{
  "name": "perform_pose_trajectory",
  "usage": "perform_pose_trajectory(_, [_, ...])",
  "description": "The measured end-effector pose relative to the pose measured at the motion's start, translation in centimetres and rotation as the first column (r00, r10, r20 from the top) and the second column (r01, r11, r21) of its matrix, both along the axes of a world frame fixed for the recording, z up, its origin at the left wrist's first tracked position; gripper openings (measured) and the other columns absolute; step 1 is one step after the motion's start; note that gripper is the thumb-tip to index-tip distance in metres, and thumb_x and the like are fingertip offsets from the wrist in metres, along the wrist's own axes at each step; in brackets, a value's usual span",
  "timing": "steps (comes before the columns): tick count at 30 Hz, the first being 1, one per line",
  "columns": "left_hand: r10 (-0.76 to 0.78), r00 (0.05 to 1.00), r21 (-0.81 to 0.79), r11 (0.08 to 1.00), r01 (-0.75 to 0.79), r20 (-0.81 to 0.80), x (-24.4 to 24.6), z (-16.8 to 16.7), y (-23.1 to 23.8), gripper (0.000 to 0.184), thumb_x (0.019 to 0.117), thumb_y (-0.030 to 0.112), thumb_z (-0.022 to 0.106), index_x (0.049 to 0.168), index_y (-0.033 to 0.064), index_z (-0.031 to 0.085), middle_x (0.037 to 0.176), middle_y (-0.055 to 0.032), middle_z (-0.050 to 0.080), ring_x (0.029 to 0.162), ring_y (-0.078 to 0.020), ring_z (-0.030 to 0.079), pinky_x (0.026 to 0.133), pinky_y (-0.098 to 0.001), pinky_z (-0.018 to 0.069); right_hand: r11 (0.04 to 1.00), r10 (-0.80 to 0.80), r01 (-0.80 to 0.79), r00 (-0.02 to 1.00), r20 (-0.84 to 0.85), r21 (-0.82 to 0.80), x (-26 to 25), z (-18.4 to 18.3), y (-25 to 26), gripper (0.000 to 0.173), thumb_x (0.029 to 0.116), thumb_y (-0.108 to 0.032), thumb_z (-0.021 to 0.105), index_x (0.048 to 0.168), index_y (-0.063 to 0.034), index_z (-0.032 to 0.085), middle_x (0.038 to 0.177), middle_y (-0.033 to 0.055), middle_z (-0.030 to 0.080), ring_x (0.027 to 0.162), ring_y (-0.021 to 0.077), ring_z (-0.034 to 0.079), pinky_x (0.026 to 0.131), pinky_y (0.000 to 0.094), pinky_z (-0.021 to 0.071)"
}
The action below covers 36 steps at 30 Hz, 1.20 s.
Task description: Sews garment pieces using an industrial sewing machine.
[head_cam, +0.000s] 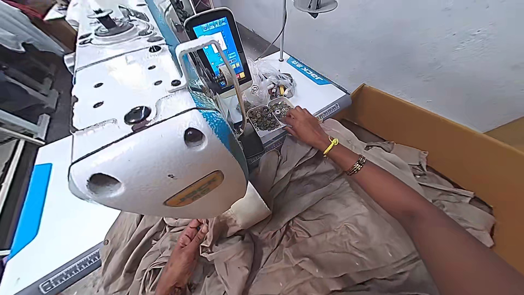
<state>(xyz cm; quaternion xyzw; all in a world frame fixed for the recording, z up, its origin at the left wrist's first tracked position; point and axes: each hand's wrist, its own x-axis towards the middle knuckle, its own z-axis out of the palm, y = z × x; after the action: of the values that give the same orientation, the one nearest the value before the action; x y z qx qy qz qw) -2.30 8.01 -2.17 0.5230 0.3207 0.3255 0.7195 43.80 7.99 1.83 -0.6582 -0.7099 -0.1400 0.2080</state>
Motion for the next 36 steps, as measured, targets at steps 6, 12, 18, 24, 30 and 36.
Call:
perform_pose_trajectory(6, [0.069,0.996,-0.043,0.997,-0.066,0.062,-0.7,1.0,-0.3,0.018,0.0939,0.039,0.07,0.106,0.0262,0.074,0.101,0.0062,0.077,0.09,-0.0035,0.072,0.082,-0.0238,0.0601,0.998,0.04,-0.033,0.986,-0.163,0.045,0.9,0.0,-0.4,0.011,0.0924,-0.012,0.073,0.101,-0.0047,0.073,0.102,0.0168,0.067,0.098,0.0356,0.065,0.083,0.0479,0.0551])
perform_pose_trajectory(12, [0.309,0.945,0.16,0.932,-0.324,0.112,3.0,2.8,-2.8,0.014,0.1009,0.033,0.058,0.109,0.0235,0.065,0.097,0.0132,0.073,0.089,0.0009,0.069,0.08,-0.0204,0.059,0.999,0.042,-0.045,0.754,-0.655,0.012,-3.5,3.6,-2.0,0.011,0.0956,-0.011,0.071,0.103,-0.0028,0.072,0.092,0.0082,0.074,0.077,0.0137,0.069,0.074,0.0323,0.0575])
perform_pose_trajectory(18, [-0.19,0.902,0.805,0.408,0.431,-0.387,7.4,4.5,-10.6,0.029,0.1061,0.033,0.053,0.095,0.0165,0.074,0.082,0.0008,0.073,0.083,-0.0116,0.068,0.085,-0.0327,0.0526,0.868,0.463,-0.417,0.876,-0.135,0.271,-14.8,5.9,-5.4,0.013,0.0925,-0.013,0.067,0.087,-0.0028,0.071,0.082,0.0107,0.069,0.075,0.0219,0.069,0.063,0.0339,0.0571])
perform_pose_trajectory(24, [-0.105,0.903,0.821,0.383,0.423,-0.416,9.9,5.9,-10.8,0.025,0.105,0.029,0.054,0.1,0.0131,0.072,0.086,-0.0042,0.067,0.085,-0.0193,0.065,0.08,-0.0344,0.0524,0.866,0.49,-0.471,0.867,-0.094,0.17,-18.1,6.1,-6.5,0.01,0.0898,-0.01,0.067,0.083,-0.0054,0.073,0.08,0.0073,0.07,0.076,0.0192,0.07,0.062,0.0305,0.0544])
perform_pose_trajectory(30, [0.012,0.955,0.714,0.667,0.212,-0.295,7.0,7.7,-7.9,0.032,0.1059,0.033,0.052,0.098,0.0074,0.071,0.086,-0.0033,0.068,0.082,-0.0042,0.064,0.078,-0.0208,0.0529,0.674,0.442,-0.695,0.651,-0.617,-0.251,-16.0,8.8,-11.1,0.044,0.0975,-0.049,0.063,0.111,-0.0072,0.062,0.088,0.005,0.068,0.08,0.0175,0.067,0.07,0.0368,0.0546])
perform_pose_trajectory(36, [0.169,0.975,0.38,0.919,-0.104,-0.141,6.6,6.3,-2.9,0.03,0.0984,0.013,0.059,0.122,0.0009,0.046,0.085,0.0066,0.06,0.077,-0.0016,0.061,0.075,-0.0203,0.0541,0.875,0.188,-0.462,0.605,-0.773,-0.148,-15.9,4.8,-7.0,0.014,0.098,-0.021,0.066,0.101,-0.0083,0.061,0.078,-0.0051,0.061,0.073,-0.0025,0.058,0.069,0.017,0.0488])
